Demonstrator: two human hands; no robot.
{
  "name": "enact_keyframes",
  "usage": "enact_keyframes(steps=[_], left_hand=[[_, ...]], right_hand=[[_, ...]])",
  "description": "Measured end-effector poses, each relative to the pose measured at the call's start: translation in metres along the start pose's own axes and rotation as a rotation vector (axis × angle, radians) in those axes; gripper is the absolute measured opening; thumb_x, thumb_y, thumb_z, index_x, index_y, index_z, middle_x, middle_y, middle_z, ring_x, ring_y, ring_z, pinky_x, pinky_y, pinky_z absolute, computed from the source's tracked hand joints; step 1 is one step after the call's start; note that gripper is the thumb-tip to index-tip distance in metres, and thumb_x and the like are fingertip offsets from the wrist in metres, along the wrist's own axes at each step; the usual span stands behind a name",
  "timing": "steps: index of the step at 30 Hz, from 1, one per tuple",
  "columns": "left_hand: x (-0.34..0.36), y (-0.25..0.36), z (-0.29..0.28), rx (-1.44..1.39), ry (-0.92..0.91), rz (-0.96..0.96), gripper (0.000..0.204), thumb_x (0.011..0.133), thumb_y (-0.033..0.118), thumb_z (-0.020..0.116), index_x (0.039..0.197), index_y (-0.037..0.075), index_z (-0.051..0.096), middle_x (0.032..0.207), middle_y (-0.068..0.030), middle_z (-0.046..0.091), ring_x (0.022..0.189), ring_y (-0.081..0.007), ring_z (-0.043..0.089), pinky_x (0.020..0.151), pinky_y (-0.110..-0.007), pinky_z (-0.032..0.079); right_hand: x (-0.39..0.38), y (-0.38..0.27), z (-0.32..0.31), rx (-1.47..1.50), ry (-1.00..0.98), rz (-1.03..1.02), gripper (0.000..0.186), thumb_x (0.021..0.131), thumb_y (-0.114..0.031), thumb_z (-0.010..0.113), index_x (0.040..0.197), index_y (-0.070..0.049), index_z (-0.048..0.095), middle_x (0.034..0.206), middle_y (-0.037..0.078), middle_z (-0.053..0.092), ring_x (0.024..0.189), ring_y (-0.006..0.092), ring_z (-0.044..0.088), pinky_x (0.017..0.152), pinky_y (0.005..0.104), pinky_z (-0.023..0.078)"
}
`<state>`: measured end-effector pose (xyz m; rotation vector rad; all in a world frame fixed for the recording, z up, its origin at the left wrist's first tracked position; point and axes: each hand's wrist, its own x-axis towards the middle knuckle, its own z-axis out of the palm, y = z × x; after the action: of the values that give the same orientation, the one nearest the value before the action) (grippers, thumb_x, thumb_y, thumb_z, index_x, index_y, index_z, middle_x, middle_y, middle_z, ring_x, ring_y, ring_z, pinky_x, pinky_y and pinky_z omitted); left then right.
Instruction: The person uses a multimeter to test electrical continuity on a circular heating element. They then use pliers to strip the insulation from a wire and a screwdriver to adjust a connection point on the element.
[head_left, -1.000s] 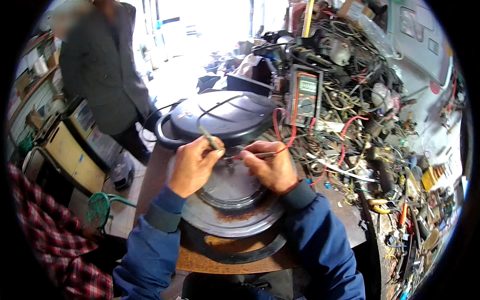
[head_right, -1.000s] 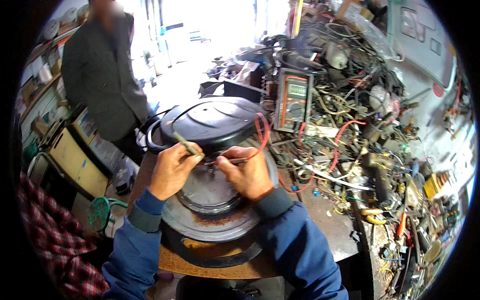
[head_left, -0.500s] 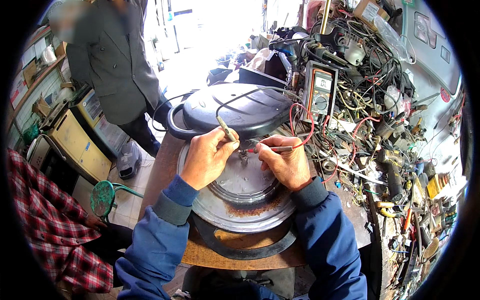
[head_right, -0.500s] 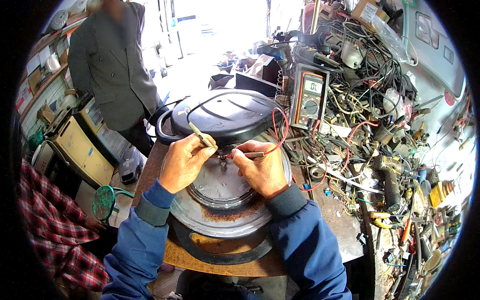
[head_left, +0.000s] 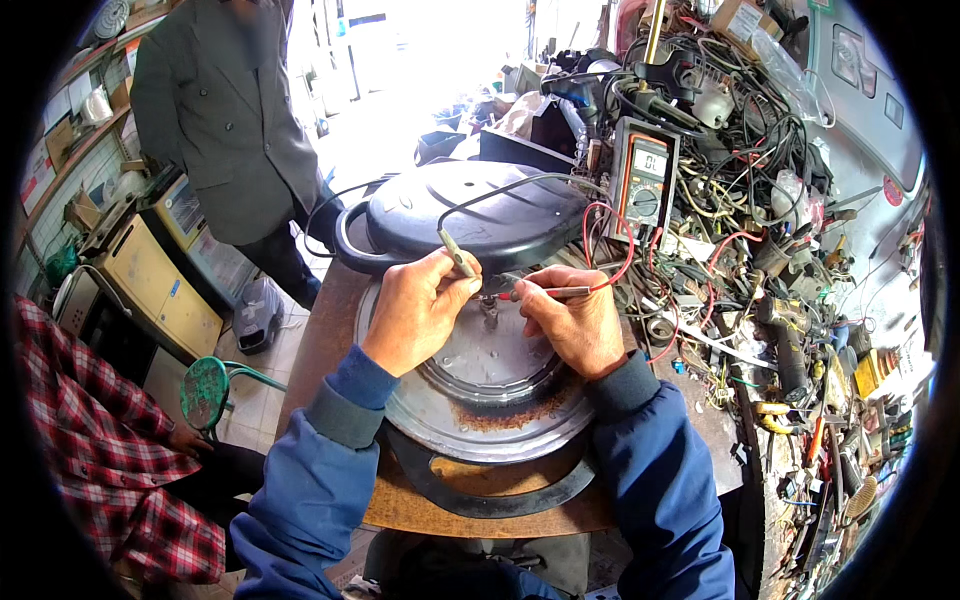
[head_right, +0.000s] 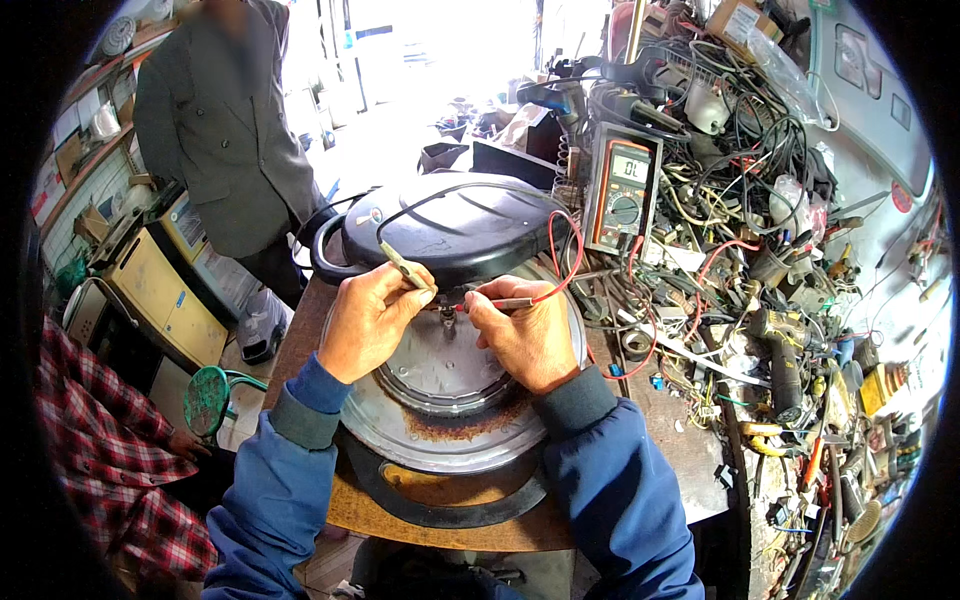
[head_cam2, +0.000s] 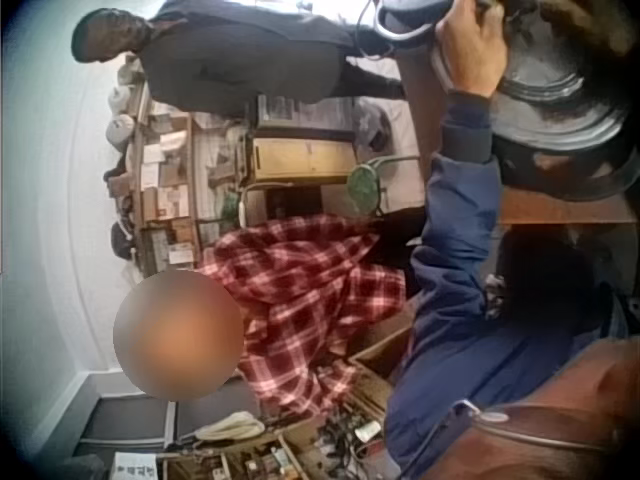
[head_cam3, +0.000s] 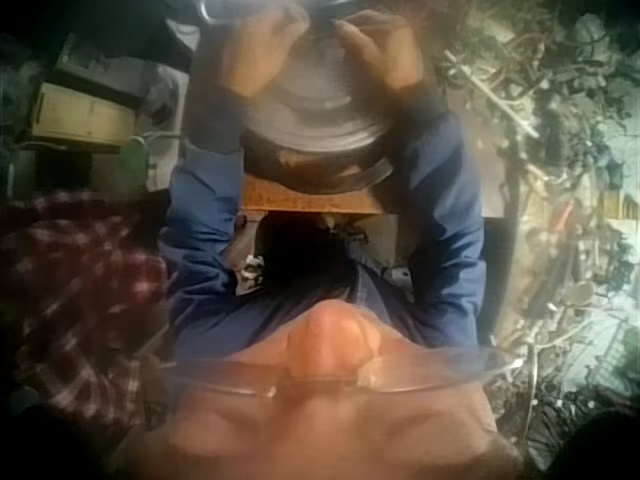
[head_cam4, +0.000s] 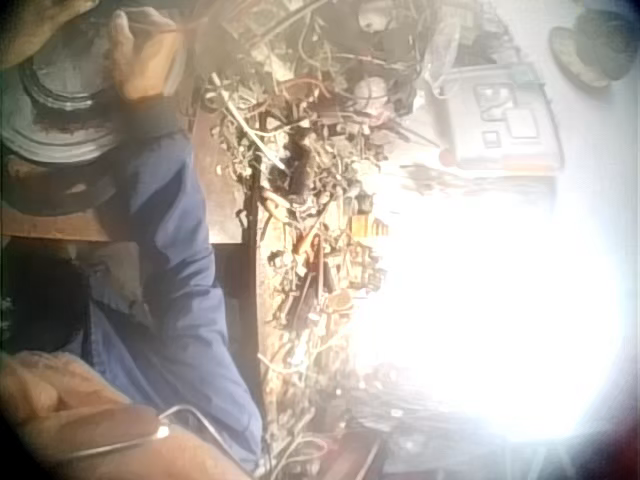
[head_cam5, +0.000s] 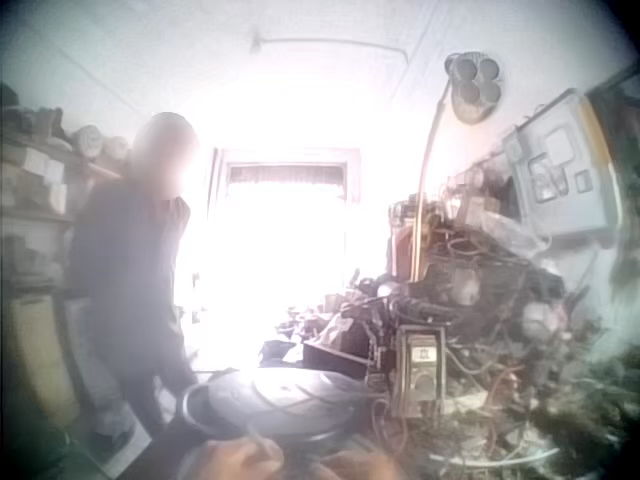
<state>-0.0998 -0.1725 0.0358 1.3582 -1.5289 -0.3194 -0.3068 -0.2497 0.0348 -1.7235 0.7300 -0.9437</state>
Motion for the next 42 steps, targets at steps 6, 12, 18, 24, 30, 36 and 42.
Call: enact_keyframes(steps=[6,12,18,24,30,36,42], left_hand=[[0.0,-0.006,0.0,-0.035,-0.001,0.002,0.014,0.098,0.006,0.073,0.11,-0.002,0.072,0.091,-0.0143,0.078,0.084,-0.014,0.075,0.077,-0.031,0.059],[0.0,-0.001,-0.001,-0.011,-0.003,-0.01,0.015,0.098,0.005,0.073,0.111,-0.002,0.072,0.093,-0.0146,0.079,0.085,-0.0148,0.076,0.078,-0.032,0.06],[0.0,-0.004,0.0,-0.018,-0.003,-0.003,0.015,0.098,0.005,0.073,0.111,-0.002,0.072,0.093,-0.0147,0.079,0.085,-0.0155,0.076,0.078,-0.032,0.06],[0.004,-0.026,-0.01,-0.148,0.028,-0.014,0.014,0.106,0.008,0.067,0.116,-0.001,0.065,0.101,-0.0055,0.073,0.094,-0.0114,0.071,0.084,-0.028,0.059],[0.006,0.009,-0.03,-0.269,0.066,-0.131,0.027,0.113,0.026,0.058,0.119,0.0,0.064,0.087,-0.0039,0.068,0.067,-0.0076,0.064,0.057,-0.022,0.049],[-0.001,0.028,-0.026,-0.15,-0.026,-0.07,0.024,0.111,0.022,0.062,0.116,0.0,0.068,0.077,0.0003,0.063,0.062,-0.0041,0.055,0.054,-0.022,0.043],[-0.023,0.055,0.009,0.103,-0.272,0.172,0.028,0.101,0.019,0.076,0.115,-0.004,0.069,0.084,-0.0169,0.071,0.07,-0.0195,0.069,0.066,-0.037,0.054]], right_hand=[[0.0,0.0,0.0,-0.008,-0.009,-0.01,0.025,0.1,-0.018,0.074,0.102,0.007,0.077,0.076,0.006,0.072,0.063,0.0111,0.069,0.058,0.0255,0.053],[0.0,-0.002,-0.001,-0.004,-0.013,-0.014,0.025,0.1,-0.018,0.073,0.103,0.007,0.077,0.076,0.006,0.073,0.063,0.0111,0.069,0.058,0.0254,0.054],[0.0,0.0,-0.001,-0.024,-0.011,-0.005,0.026,0.101,-0.018,0.073,0.104,0.007,0.077,0.077,0.006,0.073,0.062,0.0108,0.069,0.058,0.0253,0.054],[0.005,-0.003,-0.013,0.064,0.033,-0.017,0.027,0.102,-0.022,0.074,0.094,0.003,0.076,0.073,0.005,0.07,0.059,0.0114,0.066,0.055,0.0267,0.052],[0.012,-0.001,-0.096,0.016,0.275,0.06,0.04,0.108,-0.035,0.064,0.083,-0.004,0.063,0.063,0.0,0.056,0.054,0.0114,0.061,0.045,0.0265,0.042],[0.006,0.024,-0.154,-0.862,0.528,0.148,0.045,0.091,-0.036,0.08,0.103,0.006,0.068,0.079,0.024,0.071,0.074,0.0397,0.07,0.073,0.0509,0.054],[-0.006,-0.006,-0.148,-0.986,0.845,-0.225,0.051,0.088,-0.005,0.068,0.137,0.005,0.06,0.129,0.026,0.07,0.116,0.0414,0.07,0.106,0.0464,0.054]])
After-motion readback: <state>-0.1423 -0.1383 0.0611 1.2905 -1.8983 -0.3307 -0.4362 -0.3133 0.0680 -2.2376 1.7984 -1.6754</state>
